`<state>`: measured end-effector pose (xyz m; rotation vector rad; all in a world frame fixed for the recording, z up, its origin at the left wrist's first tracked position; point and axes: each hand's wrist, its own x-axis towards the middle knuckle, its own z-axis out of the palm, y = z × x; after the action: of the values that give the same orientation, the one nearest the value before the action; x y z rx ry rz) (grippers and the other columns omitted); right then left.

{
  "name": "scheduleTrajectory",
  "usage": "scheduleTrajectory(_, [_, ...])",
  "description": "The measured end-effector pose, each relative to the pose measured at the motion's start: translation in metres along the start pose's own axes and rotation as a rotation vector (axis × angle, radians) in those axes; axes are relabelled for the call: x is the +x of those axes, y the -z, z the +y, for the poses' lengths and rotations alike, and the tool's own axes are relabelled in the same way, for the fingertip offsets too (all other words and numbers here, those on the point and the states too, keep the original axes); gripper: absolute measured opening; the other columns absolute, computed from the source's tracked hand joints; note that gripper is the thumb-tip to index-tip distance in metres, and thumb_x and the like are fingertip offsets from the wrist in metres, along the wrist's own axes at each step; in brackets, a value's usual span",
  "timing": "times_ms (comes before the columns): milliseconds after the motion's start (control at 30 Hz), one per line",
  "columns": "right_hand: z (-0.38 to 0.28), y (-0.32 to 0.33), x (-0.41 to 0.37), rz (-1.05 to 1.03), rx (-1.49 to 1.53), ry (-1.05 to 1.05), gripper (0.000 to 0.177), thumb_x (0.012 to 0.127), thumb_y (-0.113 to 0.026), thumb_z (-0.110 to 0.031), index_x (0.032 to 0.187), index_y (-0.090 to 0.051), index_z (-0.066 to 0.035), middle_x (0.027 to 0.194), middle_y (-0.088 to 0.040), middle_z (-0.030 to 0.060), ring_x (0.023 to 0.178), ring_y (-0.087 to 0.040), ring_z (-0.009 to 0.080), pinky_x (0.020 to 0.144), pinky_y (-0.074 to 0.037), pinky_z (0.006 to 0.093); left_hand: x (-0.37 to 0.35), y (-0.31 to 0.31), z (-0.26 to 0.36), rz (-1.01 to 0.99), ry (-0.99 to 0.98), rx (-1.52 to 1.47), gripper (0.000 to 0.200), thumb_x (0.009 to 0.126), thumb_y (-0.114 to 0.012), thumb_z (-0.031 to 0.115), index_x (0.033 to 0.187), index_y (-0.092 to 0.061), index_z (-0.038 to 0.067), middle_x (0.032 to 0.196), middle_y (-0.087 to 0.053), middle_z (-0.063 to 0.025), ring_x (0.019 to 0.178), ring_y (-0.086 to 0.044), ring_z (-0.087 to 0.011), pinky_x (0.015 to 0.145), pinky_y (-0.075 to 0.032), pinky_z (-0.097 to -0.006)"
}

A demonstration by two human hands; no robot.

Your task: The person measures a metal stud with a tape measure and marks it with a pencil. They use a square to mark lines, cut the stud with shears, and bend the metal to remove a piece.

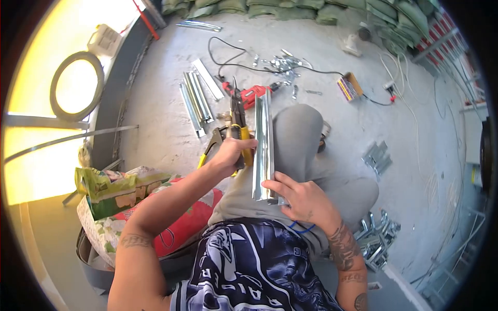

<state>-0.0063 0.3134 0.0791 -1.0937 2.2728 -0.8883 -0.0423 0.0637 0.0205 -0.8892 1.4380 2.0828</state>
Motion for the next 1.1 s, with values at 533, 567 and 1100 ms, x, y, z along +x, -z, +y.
scheduleTrajectory(533, [0.049,0.016,-0.073,0.661,1.200,-0.417,0.078,0.089,-0.060,-0.018,0.157,-0.023,-0.013,0.103,-0.062,0.0125,0.089,-0.066,0.0238,0.080,-0.057,0.0383,0.189,0.196,0.097,0.661,-0.281,0.161,0.019,0.082,-0.072,0.013,0.083,-0.069,-0.006,0.074,-0.065,-0.0123,0.061,-0.061,-0.0231,0.057,-0.048,-0.0397])
scheduleTrajectory(567, [0.049,0.013,-0.081,0.670,1.197,-0.435,0.078,0.089,-0.060,-0.018,0.157,-0.023,-0.013,0.103,-0.062,0.0125,0.089,-0.066,0.0238,0.080,-0.057,0.0383,0.188,0.205,0.096,0.666,-0.277,0.168,0.025,0.082,-0.072,0.019,0.092,-0.069,-0.004,0.082,-0.064,-0.0123,0.067,-0.060,-0.0214,0.057,-0.046,-0.0379])
scheduleTrajectory(1100, [0.092,0.045,-0.055,1.388,1.590,-0.306,0.036,0.096,-0.069,-0.017,0.125,-0.057,0.000,0.108,-0.066,0.0074,0.100,-0.065,0.0209,0.093,-0.052,0.0375,0.066,0.041,0.026,-0.026,-0.446,0.238,0.037,0.090,-0.064,0.021,0.118,-0.060,-0.002,0.101,-0.066,-0.0114,0.089,-0.064,-0.0201,0.081,-0.053,-0.0368])
